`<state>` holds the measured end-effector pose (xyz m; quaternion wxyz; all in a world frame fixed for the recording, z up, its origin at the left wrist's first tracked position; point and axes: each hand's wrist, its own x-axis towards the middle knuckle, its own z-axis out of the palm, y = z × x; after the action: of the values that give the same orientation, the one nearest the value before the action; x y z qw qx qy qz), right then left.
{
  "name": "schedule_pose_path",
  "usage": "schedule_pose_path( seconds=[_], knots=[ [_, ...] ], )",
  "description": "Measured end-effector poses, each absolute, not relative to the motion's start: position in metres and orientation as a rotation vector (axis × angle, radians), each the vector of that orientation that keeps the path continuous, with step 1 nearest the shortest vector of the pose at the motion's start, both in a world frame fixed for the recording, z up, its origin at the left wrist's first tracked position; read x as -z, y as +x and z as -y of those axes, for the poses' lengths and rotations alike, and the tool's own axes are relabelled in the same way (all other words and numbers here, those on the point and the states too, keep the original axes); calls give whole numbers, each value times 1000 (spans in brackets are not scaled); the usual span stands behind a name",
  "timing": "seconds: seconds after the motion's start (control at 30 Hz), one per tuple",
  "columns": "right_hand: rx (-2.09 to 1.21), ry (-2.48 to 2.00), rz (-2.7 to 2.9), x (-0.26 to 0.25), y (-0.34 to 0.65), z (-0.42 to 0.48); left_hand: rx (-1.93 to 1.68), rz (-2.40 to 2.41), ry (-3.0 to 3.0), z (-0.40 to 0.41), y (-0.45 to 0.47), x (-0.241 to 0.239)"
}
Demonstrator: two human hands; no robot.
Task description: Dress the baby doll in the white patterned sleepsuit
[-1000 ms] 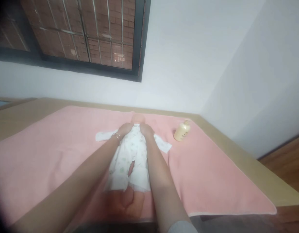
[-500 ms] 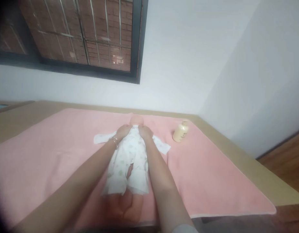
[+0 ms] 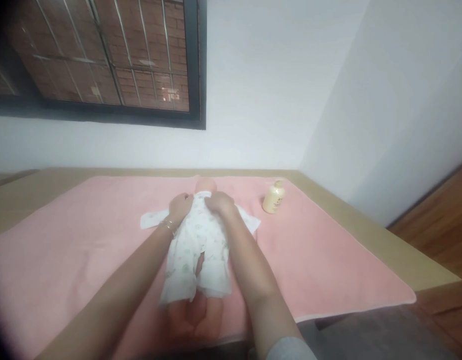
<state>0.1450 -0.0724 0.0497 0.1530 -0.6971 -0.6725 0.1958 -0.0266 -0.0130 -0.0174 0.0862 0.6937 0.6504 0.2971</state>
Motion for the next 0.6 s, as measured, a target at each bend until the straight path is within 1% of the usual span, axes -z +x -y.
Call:
schedule_pose_path(
  seconds=[0.1, 0.23, 0.33, 0.43, 0.6],
  knots=[
    [-564, -1793, 1965, -67, 154, 86, -934, -1976, 2043, 14, -29, 24],
    [-241, -1583, 1844, -68, 146, 90, -991, -1931, 2042, 14, -32, 32],
    [10, -1492, 1830, -53, 128, 83, -1004, -1918, 2063, 12, -35, 36],
    [152, -1481, 1960, -29, 111, 73, -1000, -1934, 2073, 11, -36, 38],
    [102, -1571, 2244, -2, 105, 61, -1032, -1897, 2108, 14, -37, 39]
  ],
)
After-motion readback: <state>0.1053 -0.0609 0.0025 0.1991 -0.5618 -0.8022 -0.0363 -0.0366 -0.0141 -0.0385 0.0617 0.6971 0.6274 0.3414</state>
